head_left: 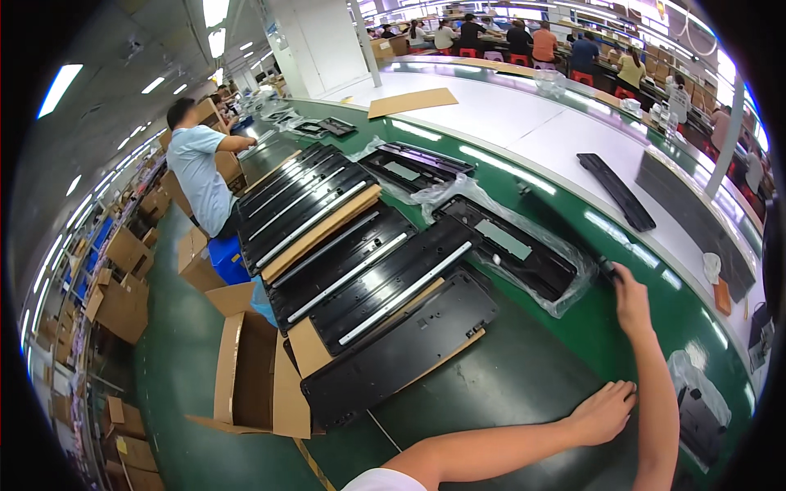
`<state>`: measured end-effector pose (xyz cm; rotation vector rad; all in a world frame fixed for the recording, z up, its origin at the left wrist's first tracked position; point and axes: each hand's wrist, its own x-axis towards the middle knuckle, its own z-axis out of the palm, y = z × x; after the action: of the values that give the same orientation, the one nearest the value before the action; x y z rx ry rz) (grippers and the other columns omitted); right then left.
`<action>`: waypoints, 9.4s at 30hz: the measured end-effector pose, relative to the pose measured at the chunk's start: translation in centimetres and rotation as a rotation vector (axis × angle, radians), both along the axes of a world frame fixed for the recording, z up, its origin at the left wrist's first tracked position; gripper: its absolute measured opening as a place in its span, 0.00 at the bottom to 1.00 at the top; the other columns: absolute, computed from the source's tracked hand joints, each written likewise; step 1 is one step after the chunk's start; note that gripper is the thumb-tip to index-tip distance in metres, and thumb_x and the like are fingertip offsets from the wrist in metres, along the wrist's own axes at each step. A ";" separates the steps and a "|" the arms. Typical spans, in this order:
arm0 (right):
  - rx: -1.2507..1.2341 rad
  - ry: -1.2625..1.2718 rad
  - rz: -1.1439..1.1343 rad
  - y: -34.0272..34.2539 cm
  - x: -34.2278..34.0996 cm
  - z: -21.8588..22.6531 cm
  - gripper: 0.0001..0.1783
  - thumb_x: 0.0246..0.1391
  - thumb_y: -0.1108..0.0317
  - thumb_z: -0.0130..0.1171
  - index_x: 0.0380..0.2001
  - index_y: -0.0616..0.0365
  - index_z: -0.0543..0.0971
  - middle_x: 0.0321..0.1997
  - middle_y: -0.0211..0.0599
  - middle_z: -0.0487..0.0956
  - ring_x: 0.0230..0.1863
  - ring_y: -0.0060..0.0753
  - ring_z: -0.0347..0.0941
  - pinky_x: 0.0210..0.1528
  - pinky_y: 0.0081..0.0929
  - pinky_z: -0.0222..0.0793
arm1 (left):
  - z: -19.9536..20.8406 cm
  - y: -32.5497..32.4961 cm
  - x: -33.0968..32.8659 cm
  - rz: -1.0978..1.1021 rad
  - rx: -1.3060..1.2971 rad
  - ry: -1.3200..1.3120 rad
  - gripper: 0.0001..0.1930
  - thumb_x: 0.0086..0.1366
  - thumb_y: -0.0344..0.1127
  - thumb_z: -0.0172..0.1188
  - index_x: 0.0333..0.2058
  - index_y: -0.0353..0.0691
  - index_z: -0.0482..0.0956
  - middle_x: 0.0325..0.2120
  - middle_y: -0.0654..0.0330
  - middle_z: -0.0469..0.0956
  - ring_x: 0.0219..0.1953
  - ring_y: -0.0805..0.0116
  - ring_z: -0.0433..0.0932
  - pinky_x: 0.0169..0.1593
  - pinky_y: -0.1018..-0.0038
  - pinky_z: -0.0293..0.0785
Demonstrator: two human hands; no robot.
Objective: The person picks up a black plastic component, places it into another black housing, and presses them together by hand. They repeat this process with several electronic components on a green assembly belt.
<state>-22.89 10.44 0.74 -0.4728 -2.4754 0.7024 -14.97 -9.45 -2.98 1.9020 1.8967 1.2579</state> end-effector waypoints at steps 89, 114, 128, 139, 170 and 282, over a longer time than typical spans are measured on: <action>0.152 -0.351 -0.226 -3.4 16.4 3.3 0.12 0.53 0.73 0.67 0.43 0.55 0.86 0.42 0.45 0.84 0.49 0.51 0.79 0.56 0.44 0.75 | 14.2 -3.9 -18.3 0.301 0.633 -0.427 0.36 0.64 0.27 0.66 0.71 0.39 0.65 0.58 0.52 0.74 0.57 0.59 0.74 0.63 0.64 0.69; 0.738 -0.756 -0.072 7.4 14.6 -0.2 0.04 0.49 0.72 0.60 0.25 0.63 0.78 0.28 0.61 0.82 0.35 0.70 0.80 0.36 0.57 0.75 | 18.5 -8.1 -14.8 0.217 0.760 -0.474 0.56 0.49 0.20 0.69 0.76 0.40 0.49 0.66 0.43 0.58 0.69 0.36 0.62 0.71 0.56 0.60; 0.313 -0.384 -0.629 5.0 17.9 5.8 0.31 0.56 0.46 0.68 0.46 0.68 0.86 0.47 0.56 0.86 0.51 0.56 0.82 0.55 0.47 0.75 | 18.2 -8.2 -15.1 0.228 0.653 -0.436 0.53 0.52 0.21 0.66 0.76 0.40 0.48 0.66 0.41 0.58 0.69 0.35 0.61 0.73 0.55 0.59; 0.203 0.054 -0.378 5.0 17.9 4.6 0.35 0.66 0.41 0.60 0.57 0.65 0.83 0.74 0.55 0.68 0.76 0.56 0.60 0.78 0.42 0.55 | 17.7 -8.8 -14.8 0.244 0.614 -0.357 0.53 0.50 0.20 0.67 0.75 0.37 0.50 0.64 0.40 0.59 0.68 0.35 0.63 0.72 0.55 0.60; -0.526 0.473 -0.263 4.8 24.7 4.3 0.09 0.68 0.73 0.56 0.43 0.65 0.84 0.34 0.37 0.86 0.35 0.26 0.82 0.36 0.24 0.77 | 16.8 7.0 -8.0 0.051 -0.052 0.523 0.46 0.48 0.24 0.72 0.70 0.51 0.70 0.60 0.47 0.71 0.61 0.42 0.73 0.65 0.59 0.70; -0.098 -0.809 -0.610 10.0 28.0 2.4 0.36 0.41 0.85 0.45 0.52 0.52 0.87 0.45 0.57 0.86 0.45 0.51 0.82 0.54 0.38 0.75 | 7.0 7.2 -18.2 -0.017 -0.286 0.217 0.26 0.60 0.54 0.75 0.48 0.38 0.89 0.49 0.42 0.84 0.50 0.53 0.85 0.51 0.66 0.79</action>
<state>5.09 20.41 3.16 -1.7368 -2.7295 0.4107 -33.14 -2.24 4.01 1.9577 2.0284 0.7500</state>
